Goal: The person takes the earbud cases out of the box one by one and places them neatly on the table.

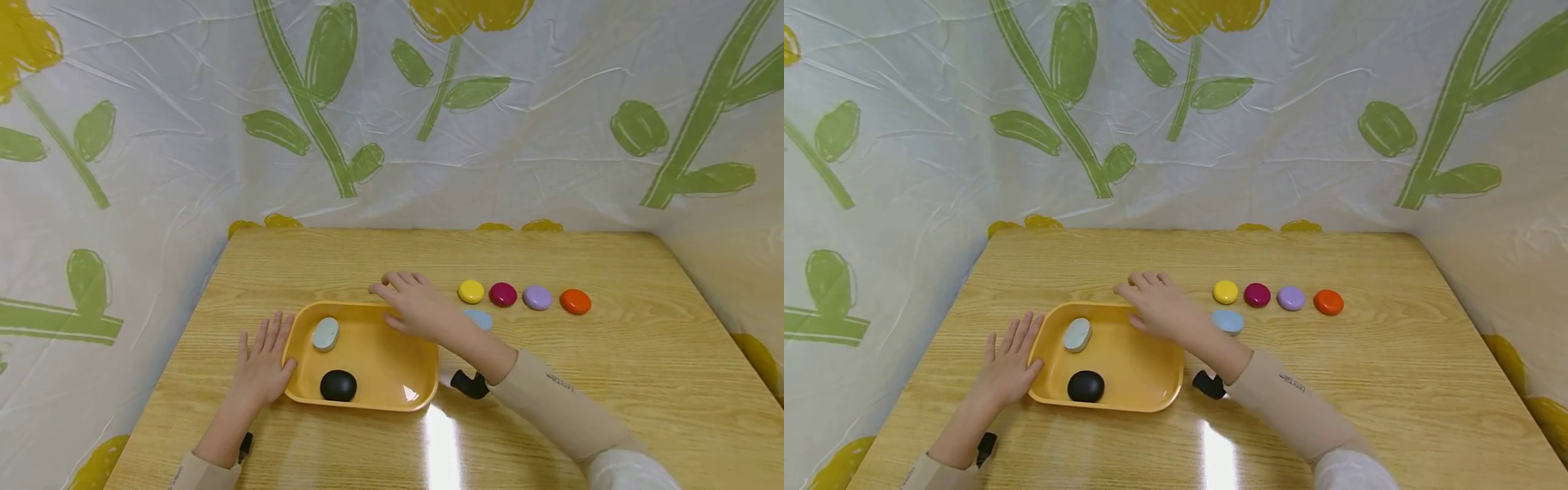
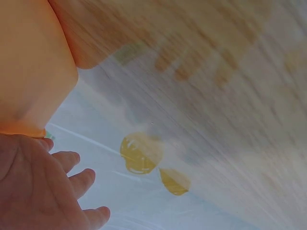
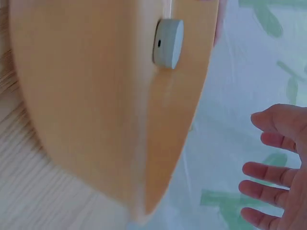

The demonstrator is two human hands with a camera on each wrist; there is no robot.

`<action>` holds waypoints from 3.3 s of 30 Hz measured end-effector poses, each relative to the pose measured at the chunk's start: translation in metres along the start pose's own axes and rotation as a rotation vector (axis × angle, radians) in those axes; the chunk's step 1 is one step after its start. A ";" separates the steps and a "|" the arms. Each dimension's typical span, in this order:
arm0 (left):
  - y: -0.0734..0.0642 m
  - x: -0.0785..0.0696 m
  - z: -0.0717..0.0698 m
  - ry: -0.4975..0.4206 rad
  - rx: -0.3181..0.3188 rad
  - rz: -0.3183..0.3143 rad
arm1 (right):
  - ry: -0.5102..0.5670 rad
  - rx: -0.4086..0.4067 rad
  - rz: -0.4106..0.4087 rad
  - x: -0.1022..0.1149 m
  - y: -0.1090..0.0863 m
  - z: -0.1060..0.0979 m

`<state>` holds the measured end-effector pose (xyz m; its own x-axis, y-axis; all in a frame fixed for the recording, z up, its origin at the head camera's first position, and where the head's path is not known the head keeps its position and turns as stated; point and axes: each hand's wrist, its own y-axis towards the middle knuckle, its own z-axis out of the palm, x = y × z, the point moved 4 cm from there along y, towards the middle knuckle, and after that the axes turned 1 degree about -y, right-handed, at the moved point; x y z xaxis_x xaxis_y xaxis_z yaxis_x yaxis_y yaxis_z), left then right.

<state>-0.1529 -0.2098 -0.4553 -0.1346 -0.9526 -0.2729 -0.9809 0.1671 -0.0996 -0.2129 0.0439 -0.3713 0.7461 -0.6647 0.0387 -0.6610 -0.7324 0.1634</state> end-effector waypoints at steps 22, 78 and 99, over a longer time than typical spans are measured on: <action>0.001 0.003 0.003 0.010 0.013 -0.004 | -0.232 0.303 -0.257 0.060 0.072 0.053; 0.000 0.000 0.002 0.004 -0.007 0.007 | -0.111 0.152 -0.272 0.039 0.055 0.015; 0.005 0.001 -0.003 -0.015 -0.012 0.008 | 0.007 -0.070 0.087 -0.070 -0.052 -0.013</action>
<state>-0.1579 -0.2110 -0.4536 -0.1406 -0.9472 -0.2881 -0.9814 0.1718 -0.0859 -0.2303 0.1303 -0.3693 0.6868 -0.7242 0.0629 -0.7164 -0.6597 0.2273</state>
